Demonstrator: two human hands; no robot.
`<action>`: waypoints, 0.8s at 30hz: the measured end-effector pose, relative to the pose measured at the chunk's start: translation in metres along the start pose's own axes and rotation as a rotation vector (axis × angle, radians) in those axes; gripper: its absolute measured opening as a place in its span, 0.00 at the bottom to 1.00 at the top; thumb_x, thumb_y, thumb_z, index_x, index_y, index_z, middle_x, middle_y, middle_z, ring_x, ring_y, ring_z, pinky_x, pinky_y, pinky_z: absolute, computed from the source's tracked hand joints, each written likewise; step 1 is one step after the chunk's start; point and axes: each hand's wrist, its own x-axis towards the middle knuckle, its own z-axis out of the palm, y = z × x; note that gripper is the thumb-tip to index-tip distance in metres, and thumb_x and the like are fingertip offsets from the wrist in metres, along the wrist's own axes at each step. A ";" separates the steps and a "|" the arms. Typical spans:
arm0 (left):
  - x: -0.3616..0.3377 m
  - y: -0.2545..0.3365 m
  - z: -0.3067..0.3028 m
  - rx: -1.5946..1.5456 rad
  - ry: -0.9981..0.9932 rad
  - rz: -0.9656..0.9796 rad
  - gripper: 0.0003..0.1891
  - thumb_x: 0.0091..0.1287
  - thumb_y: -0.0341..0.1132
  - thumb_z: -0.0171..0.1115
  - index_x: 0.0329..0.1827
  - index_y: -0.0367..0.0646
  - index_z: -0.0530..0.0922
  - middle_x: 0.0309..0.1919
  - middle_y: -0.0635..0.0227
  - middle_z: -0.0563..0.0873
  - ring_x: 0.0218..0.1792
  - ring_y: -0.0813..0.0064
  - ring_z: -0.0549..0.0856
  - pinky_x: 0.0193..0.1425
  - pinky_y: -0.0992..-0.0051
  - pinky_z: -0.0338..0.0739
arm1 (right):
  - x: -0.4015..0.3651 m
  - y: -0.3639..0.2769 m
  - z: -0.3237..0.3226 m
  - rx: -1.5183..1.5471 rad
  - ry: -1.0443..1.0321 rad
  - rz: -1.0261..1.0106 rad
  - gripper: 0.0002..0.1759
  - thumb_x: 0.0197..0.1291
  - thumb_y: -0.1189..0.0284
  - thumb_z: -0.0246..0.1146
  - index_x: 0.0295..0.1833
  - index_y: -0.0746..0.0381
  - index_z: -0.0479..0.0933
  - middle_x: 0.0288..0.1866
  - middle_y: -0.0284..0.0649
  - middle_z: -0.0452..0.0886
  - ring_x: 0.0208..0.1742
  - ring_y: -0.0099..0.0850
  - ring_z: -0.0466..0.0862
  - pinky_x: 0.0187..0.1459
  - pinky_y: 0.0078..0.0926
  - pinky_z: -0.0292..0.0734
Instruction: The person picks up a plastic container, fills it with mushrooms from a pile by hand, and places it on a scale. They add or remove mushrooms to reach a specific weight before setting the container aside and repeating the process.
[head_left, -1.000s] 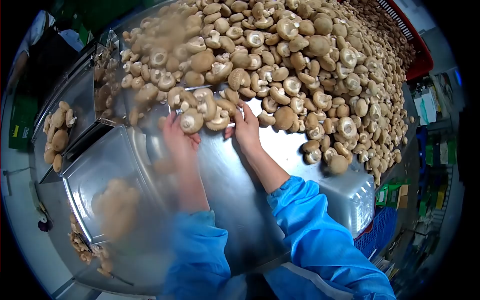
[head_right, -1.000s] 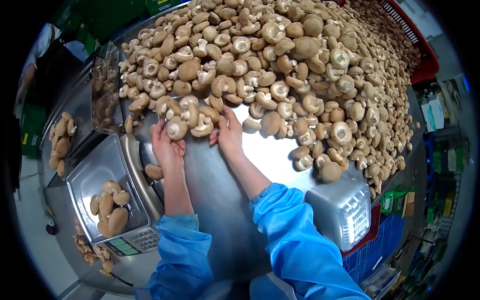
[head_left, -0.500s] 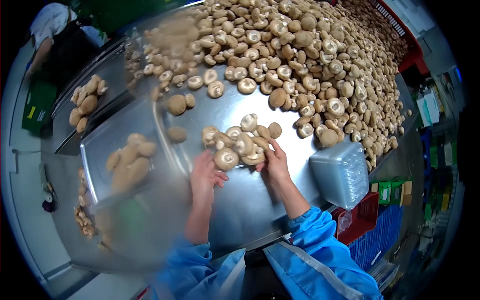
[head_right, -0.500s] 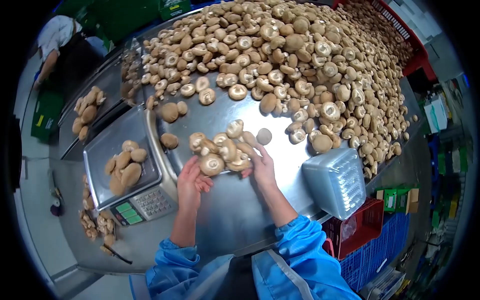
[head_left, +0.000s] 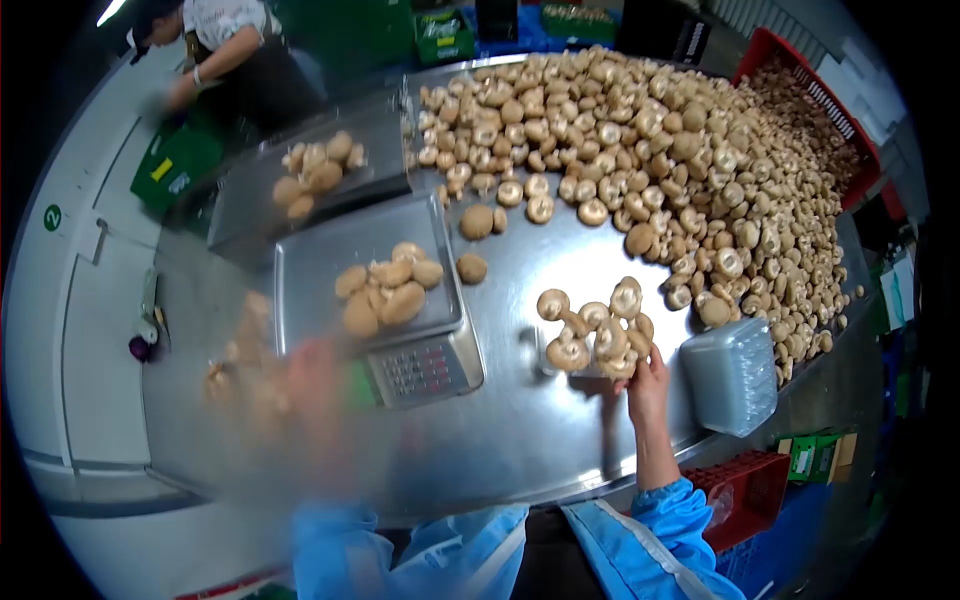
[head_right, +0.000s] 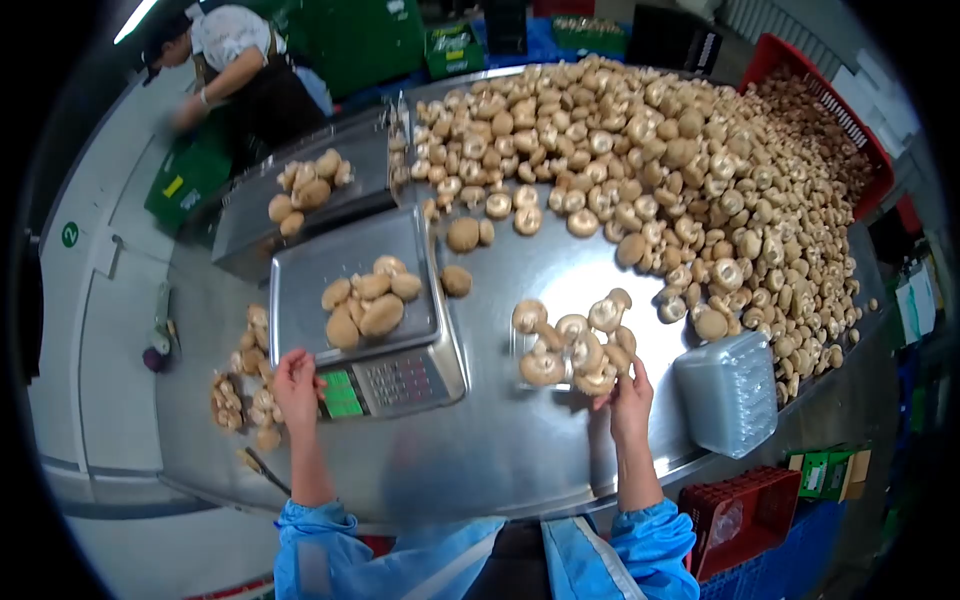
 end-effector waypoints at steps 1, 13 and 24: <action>0.016 -0.024 0.001 0.061 -0.023 -0.027 0.10 0.70 0.29 0.59 0.51 0.34 0.78 0.38 0.62 0.86 0.19 0.80 0.80 0.17 0.82 0.70 | -0.002 0.003 0.003 0.006 0.034 0.010 0.19 0.73 0.75 0.49 0.67 0.65 0.66 0.33 0.44 0.83 0.17 0.27 0.80 0.18 0.22 0.77; 0.084 0.011 0.025 -0.008 -0.528 -0.266 0.05 0.66 0.28 0.60 0.33 0.36 0.76 0.23 0.62 0.84 0.17 0.75 0.82 0.18 0.76 0.75 | -0.049 -0.024 0.033 0.056 0.017 -0.059 0.20 0.73 0.77 0.45 0.67 0.66 0.68 0.35 0.47 0.83 0.18 0.30 0.81 0.19 0.24 0.79; 0.051 0.004 -0.027 -1.064 -0.386 -0.501 0.05 0.73 0.24 0.53 0.39 0.44 0.67 0.34 0.62 0.81 0.31 0.69 0.84 0.34 0.65 0.89 | -0.051 -0.024 0.073 0.001 -0.029 -0.054 0.18 0.74 0.74 0.47 0.66 0.66 0.67 0.32 0.43 0.82 0.17 0.27 0.80 0.19 0.22 0.77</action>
